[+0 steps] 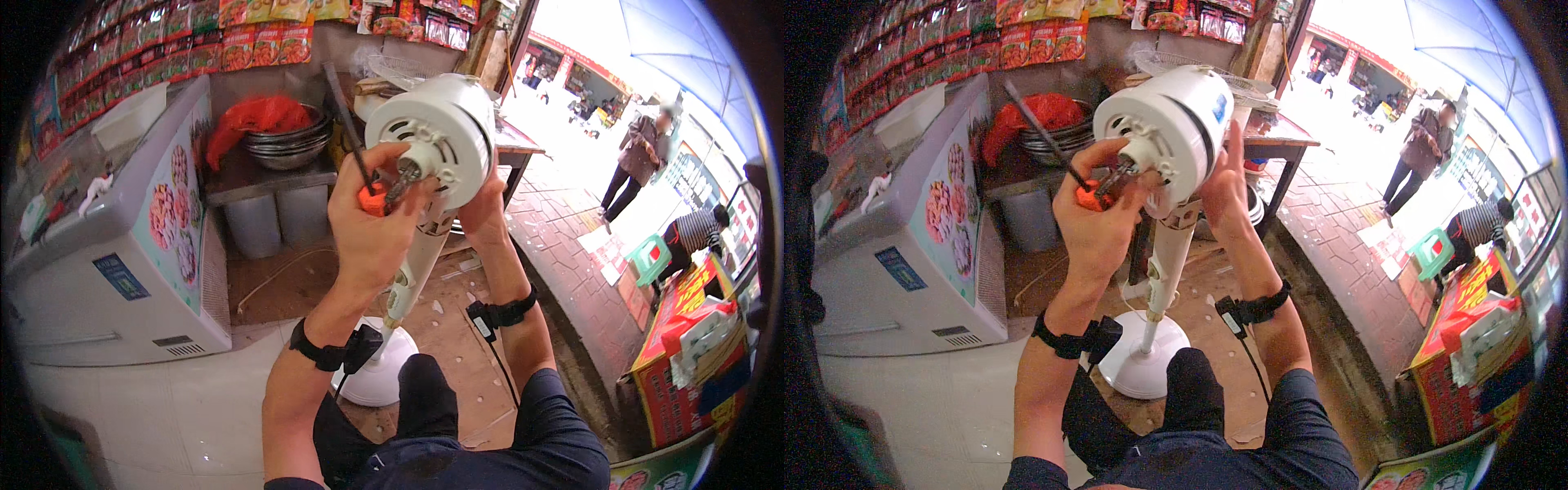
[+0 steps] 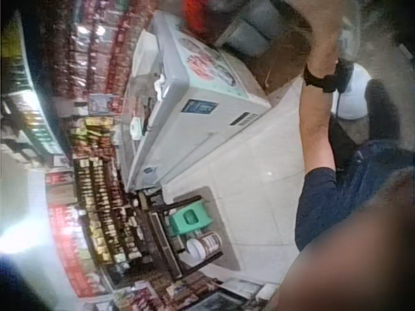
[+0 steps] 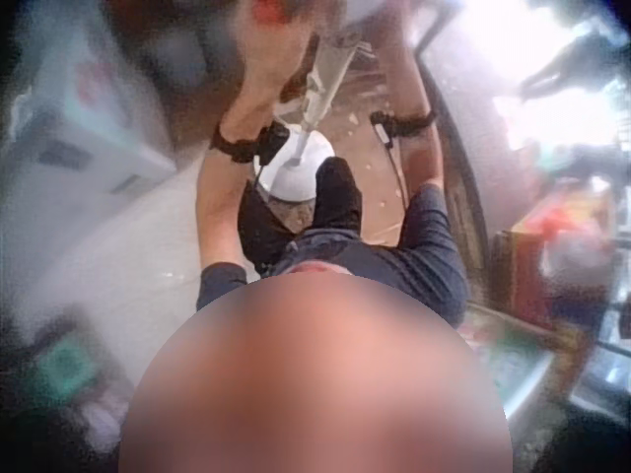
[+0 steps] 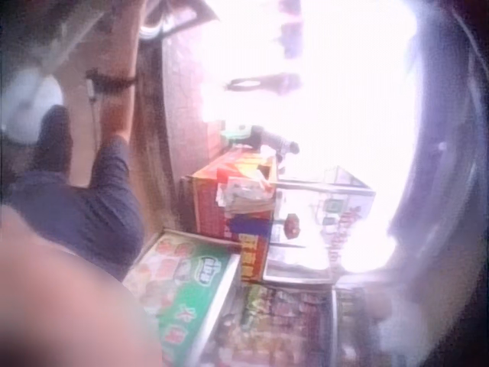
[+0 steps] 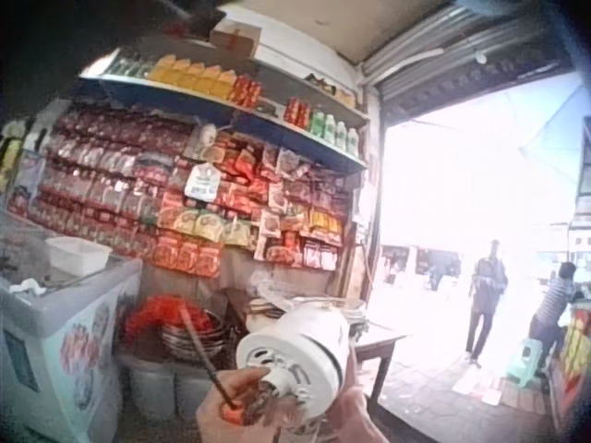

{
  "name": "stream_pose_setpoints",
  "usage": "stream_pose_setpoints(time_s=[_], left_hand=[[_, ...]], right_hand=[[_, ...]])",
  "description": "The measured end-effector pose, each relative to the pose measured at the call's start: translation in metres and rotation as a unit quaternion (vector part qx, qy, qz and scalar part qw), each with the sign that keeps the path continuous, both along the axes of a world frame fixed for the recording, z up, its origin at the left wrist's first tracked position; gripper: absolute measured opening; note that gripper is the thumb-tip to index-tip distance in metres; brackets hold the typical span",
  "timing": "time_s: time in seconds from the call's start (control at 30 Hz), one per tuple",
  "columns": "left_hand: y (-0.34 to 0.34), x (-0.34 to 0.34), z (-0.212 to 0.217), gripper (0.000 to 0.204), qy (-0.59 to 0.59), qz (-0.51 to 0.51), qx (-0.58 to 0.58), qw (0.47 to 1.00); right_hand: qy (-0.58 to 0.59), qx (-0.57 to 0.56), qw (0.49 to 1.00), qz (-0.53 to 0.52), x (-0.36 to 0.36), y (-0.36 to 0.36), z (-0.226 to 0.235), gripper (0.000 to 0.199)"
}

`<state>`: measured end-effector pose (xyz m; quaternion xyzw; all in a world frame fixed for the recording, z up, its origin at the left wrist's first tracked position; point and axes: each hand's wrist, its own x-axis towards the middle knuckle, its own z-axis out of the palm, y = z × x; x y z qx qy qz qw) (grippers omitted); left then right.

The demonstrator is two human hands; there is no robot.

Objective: The person assembles a pedestal fan by attaching the motor housing to the stand, inserting the fan blade, and securing the front grille. They use a screwdriver to tighten screws and a cloth to wipe the motor housing before final assembly.

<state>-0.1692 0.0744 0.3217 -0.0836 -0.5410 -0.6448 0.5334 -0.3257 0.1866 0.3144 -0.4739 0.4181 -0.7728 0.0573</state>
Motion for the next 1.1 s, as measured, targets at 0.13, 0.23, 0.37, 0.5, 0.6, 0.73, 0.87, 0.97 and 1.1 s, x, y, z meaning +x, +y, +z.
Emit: stream_pose_setpoints(time_s=[0.13,0.23,0.37,0.5,0.6,0.73,0.87,0.97,1.1], left_hand=[[0.002,0.010,0.000,0.043,-0.004,-0.006,0.025,1.000],[-0.004,0.018,-0.001,0.046,-0.014,0.044,0.011,0.999],[-0.014,0.021,-0.004,0.045,-0.005,0.067,-0.024,0.997],[-0.018,0.022,-0.003,0.045,-0.032,0.044,-0.061,0.997],[-0.018,0.023,-0.003,0.043,0.019,0.100,-0.077,0.992],[-0.013,0.025,-0.004,0.040,0.044,0.098,-0.004,0.994],[-0.005,0.027,-0.008,0.039,0.008,0.127,-0.020,0.992],[-0.002,0.027,-0.010,0.041,0.013,0.132,-0.025,0.991],[-0.002,0.026,-0.010,0.041,0.029,0.138,-0.007,0.990]], right_hand=[[-0.008,-0.014,0.996,0.085,-0.002,-0.006,0.005,0.135],[-0.009,-0.012,0.999,0.042,0.009,-0.007,0.011,0.138],[-0.020,-0.028,0.999,0.007,0.022,-0.011,0.013,0.145],[-0.041,-0.037,0.998,0.013,0.024,-0.012,0.013,0.146],[-0.081,0.005,0.997,-0.009,0.019,-0.009,0.011,0.143],[-0.128,0.007,0.989,0.075,0.012,-0.007,0.011,0.137],[-0.110,0.004,0.988,0.111,0.010,-0.006,0.013,0.109],[-0.142,0.012,0.980,0.141,0.011,-0.007,0.013,0.091],[-0.153,0.011,0.980,0.130,0.011,-0.010,0.013,0.089]])
